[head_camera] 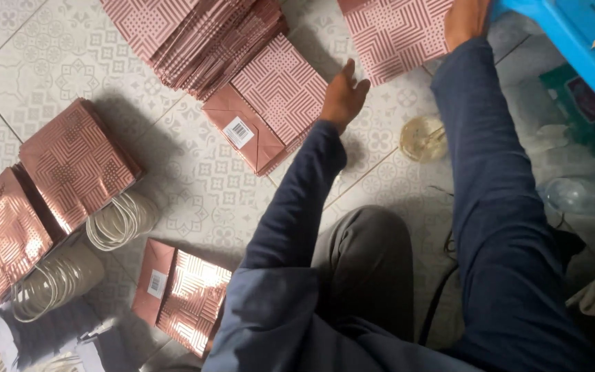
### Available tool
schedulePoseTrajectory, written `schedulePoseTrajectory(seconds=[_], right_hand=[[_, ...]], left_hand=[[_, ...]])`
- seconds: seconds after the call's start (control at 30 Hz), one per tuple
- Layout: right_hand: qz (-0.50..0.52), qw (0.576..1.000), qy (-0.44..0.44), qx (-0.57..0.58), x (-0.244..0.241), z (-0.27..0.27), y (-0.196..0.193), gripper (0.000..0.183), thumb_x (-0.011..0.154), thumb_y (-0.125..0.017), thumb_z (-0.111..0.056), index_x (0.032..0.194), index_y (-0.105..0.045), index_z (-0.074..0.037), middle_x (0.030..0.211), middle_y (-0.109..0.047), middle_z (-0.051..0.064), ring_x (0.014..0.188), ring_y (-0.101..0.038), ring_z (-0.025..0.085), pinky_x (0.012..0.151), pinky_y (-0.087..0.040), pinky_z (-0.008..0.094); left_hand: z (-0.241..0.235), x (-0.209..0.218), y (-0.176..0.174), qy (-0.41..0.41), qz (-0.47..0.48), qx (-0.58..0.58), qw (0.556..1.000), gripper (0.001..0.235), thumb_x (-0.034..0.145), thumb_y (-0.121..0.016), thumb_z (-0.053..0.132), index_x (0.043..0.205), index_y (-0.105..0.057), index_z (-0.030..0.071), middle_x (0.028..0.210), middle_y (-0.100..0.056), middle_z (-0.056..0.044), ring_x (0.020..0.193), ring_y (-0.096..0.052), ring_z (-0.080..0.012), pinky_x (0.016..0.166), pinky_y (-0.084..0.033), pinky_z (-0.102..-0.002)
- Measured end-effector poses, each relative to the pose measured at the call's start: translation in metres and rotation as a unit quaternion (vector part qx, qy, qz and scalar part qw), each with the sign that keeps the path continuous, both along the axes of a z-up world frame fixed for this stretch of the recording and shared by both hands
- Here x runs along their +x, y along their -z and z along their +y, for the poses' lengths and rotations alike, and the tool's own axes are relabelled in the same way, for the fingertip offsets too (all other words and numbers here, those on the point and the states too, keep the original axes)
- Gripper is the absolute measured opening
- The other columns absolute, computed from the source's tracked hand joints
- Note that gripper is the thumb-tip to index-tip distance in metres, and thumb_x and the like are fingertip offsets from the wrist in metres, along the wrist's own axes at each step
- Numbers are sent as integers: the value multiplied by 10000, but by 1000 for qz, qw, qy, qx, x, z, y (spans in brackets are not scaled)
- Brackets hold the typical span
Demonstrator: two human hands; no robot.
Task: The person sits on the floor and assembles patterned paper gift bags. They insert white rope handles into the bag slots, fold the top flaps, and attach small white paper tags to the handles using a small stick to apply adhesive.
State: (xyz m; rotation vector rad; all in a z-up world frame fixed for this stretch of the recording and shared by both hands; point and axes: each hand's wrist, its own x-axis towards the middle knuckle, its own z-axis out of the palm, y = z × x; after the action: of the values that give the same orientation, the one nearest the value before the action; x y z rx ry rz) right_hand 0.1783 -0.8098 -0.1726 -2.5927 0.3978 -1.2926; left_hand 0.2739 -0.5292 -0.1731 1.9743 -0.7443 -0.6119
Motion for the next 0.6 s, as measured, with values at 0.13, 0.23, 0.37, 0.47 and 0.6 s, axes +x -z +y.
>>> schedulePoseTrajectory(seconds=[0.13, 0.23, 0.37, 0.47, 0.6], right_hand=[[0, 999, 39, 1, -10, 18, 0, 338, 1025, -495, -393, 1249, -627, -176, 1129, -605, 94, 1006, -588, 383, 838, -483, 474], [-4, 997, 80, -6, -32, 43, -20, 153, 962, -700, -306, 1087, -685, -220, 942, -628, -12, 859, -644, 272, 768, -518, 370], [-33, 999, 8, 27, -51, 142, -118, 206, 940, -904, -117, 1106, -782, -121, 792, -674, 20, 733, -681, 227, 695, -544, 313], [-11, 976, -153, 156, -60, 268, -171, 175, 976, -864, -25, 1144, -813, -25, 875, -720, 135, 797, -666, 277, 749, -535, 361], [85, 884, -320, 331, -66, 440, -145, 219, 926, -739, -31, 1119, -816, -99, 829, -752, 118, 717, -701, 263, 720, -559, 371]], left_hand=[[121, -15, -101, 47, 124, -147, 980, 614, 994, -613, 274, 1541, -394, 97, 1429, -626, -194, 1323, -637, -310, 1045, -563, -393], [231, -30, -144, 30, 98, -262, 960, 483, 1078, -600, 212, 1512, -490, 33, 1509, -504, -266, 1343, -547, -442, 1107, -487, -546], [390, -71, -146, -129, 88, -155, 976, 413, 1030, -539, 53, 1437, -537, -14, 1423, -576, -252, 1281, -591, -423, 1095, -475, -522], [513, -111, -97, -239, 2, -61, 969, 397, 1006, -560, 9, 1401, -585, 27, 1356, -628, -223, 1227, -619, -415, 1045, -499, -511], [626, -163, -53, -315, -184, 104, 925, 382, 939, -664, 73, 1316, -684, 134, 1275, -675, -146, 1176, -660, -388, 1002, -523, -507]])
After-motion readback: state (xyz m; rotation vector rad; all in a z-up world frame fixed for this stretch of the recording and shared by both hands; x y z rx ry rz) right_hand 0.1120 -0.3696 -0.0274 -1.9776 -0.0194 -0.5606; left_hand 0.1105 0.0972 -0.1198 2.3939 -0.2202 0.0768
